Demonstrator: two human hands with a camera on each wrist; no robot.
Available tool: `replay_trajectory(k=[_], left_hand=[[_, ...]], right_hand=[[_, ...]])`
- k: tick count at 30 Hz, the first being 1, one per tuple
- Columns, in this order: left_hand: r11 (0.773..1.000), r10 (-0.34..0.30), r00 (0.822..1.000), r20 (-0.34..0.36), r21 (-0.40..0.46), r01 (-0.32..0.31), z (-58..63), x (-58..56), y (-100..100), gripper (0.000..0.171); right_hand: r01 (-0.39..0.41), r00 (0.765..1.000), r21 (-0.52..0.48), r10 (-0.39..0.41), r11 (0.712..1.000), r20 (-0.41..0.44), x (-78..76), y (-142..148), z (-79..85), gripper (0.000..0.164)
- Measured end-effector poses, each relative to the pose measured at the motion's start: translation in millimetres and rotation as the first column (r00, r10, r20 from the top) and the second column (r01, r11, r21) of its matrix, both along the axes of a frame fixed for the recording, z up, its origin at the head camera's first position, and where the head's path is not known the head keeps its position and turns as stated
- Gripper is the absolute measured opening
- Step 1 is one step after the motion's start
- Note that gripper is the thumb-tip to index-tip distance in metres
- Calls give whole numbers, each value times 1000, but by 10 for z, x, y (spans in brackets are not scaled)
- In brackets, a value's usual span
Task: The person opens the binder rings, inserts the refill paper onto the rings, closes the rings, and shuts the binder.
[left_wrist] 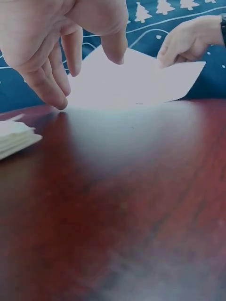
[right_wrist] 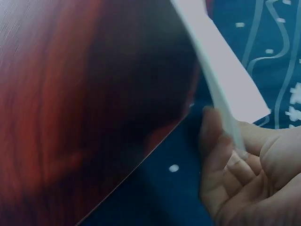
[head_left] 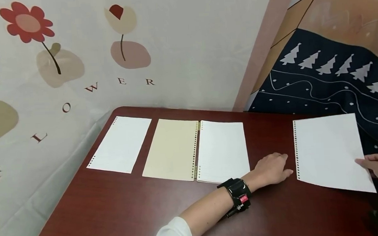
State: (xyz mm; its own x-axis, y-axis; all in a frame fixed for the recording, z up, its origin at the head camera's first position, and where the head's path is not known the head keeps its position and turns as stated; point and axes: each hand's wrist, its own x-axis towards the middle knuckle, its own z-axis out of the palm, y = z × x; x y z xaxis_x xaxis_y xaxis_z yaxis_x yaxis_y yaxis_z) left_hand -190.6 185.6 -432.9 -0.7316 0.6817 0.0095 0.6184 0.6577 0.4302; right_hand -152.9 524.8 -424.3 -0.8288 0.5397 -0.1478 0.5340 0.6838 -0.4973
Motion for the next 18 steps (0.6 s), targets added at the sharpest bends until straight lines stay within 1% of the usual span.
replay_trajectory(k=[2,5,7,9,12,14,16,18], left_hand=[[999,24,999,25,45,-25,7,-37,-28,57],[990,66,995,72,119,-75,33,-105,-105,59],[973,115,985,127,184,-137,57,-195,-215,58],[938,171,965,199,267,-221,89,-288,-350,57],[859,226,923,310,384,-339,135,-420,-565,52],[807,257,897,359,431,-404,153,-478,-705,51],[777,272,882,385,453,-438,163,-511,-844,52],[754,279,870,407,468,-461,161,-530,-982,53]], right_hand=[[-33,999,-14,32,999,-26,21,-18,24,56],[-17,1000,-81,16,997,-12,10,-156,77,71],[-38,999,-111,38,993,-5,-119,-326,109,77],[-95,995,-140,94,986,-11,-252,-520,151,83],[-211,977,-191,209,959,-32,-428,-796,229,84],[-273,962,-256,271,927,-45,-497,-963,270,83],[-311,949,-310,311,899,-51,-531,-1119,272,81],[-338,939,-345,336,876,-67,-545,-1260,241,80]])
